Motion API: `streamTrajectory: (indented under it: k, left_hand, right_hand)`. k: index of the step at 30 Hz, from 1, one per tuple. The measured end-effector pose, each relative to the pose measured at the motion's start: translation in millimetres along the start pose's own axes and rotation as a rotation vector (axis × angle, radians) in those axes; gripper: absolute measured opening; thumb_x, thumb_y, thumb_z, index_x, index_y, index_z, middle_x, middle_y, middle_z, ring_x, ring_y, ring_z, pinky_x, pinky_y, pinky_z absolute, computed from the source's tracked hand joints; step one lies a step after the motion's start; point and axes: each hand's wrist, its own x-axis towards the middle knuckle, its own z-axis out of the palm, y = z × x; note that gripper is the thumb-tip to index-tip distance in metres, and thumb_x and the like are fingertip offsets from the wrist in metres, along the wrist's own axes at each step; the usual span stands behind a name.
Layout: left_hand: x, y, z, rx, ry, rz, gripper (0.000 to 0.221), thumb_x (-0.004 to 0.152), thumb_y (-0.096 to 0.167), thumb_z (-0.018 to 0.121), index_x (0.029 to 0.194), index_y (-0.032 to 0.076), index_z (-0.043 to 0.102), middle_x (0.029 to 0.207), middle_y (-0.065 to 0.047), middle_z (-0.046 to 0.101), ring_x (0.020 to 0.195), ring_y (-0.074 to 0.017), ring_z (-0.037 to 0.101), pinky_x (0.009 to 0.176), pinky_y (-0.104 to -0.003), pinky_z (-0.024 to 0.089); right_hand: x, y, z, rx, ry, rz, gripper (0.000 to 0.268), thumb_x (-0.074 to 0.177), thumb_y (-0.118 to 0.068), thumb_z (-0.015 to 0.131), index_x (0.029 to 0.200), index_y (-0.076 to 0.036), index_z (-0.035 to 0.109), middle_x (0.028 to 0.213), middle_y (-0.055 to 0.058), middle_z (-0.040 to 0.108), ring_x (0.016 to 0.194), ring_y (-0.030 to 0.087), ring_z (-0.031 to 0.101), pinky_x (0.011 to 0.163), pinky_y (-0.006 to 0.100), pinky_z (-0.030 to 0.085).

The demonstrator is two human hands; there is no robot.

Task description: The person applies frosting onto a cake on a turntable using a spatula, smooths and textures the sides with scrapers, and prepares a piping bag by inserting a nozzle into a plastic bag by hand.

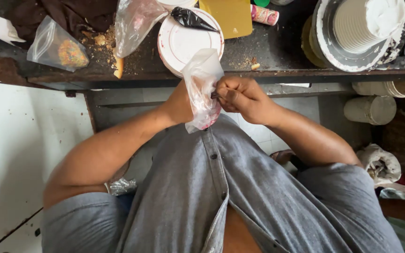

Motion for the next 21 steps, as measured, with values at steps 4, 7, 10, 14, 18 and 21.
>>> streamTrajectory:
  k: [4,7,10,14,18,21]
  left_hand:
    - [6,-2,-11,-0.049,-0.088,-0.116,0.010,0.089,0.000,0.071,0.094,0.002,0.063,0.082,-0.003,0.065,0.076,-0.0121,0.063,0.069,-0.031,0.055]
    - [15,-3,-21,-0.106,-0.192,-0.239,0.007,0.092,0.001,0.071,0.091,0.003,0.064,0.080,-0.003,0.068,0.074,-0.0119,0.068,0.070,-0.031,0.059]
    - [14,-2,-19,-0.224,-0.086,-0.242,0.010,0.086,-0.002,0.068,0.094,0.003,0.066,0.079,-0.005,0.070,0.071,-0.0132,0.068,0.065,-0.031,0.058]
    - [19,-6,-29,0.034,-0.128,-0.265,0.007,0.090,0.006,0.069,0.094,0.002,0.065,0.083,-0.006,0.069,0.078,-0.0135,0.069,0.071,-0.031,0.058]
    - [21,-15,-39,-0.014,-0.199,-0.109,0.025,0.090,0.011,0.067,0.112,0.002,0.061,0.100,-0.006,0.064,0.093,-0.0126,0.064,0.083,-0.030,0.056]
    - [22,-16,-33,0.137,-0.200,-0.152,0.036,0.084,0.012,0.072,0.116,0.002,0.059,0.100,-0.006,0.066,0.092,-0.0131,0.064,0.081,-0.031,0.055]
  right_hand:
    - [8,5,-8,-0.117,0.033,-0.011,0.018,0.108,-0.012,0.045,0.094,-0.003,0.052,0.075,-0.004,0.043,0.063,0.006,0.035,0.056,0.025,0.030]
    - [10,-3,-15,-0.143,0.073,-0.040,0.014,0.103,-0.009,0.043,0.094,-0.004,0.053,0.073,-0.004,0.049,0.062,0.006,0.041,0.055,0.025,0.035]
    - [7,-22,-13,-0.370,0.138,0.004,0.018,0.106,-0.011,0.049,0.090,-0.002,0.054,0.073,-0.002,0.050,0.063,0.007,0.041,0.055,0.027,0.035]
    - [8,-49,-11,-0.834,0.129,-0.146,0.014,0.101,-0.010,0.056,0.093,0.001,0.060,0.078,0.007,0.059,0.068,0.018,0.055,0.061,0.034,0.046]
    - [12,-58,3,-1.096,0.041,-0.275,0.013,0.098,-0.009,0.062,0.094,0.003,0.063,0.083,0.016,0.061,0.073,0.033,0.062,0.068,0.043,0.050]
    - [19,-56,19,-1.222,0.017,-0.326,0.012,0.093,-0.007,0.065,0.095,0.005,0.063,0.085,0.019,0.062,0.075,0.039,0.063,0.070,0.047,0.051]
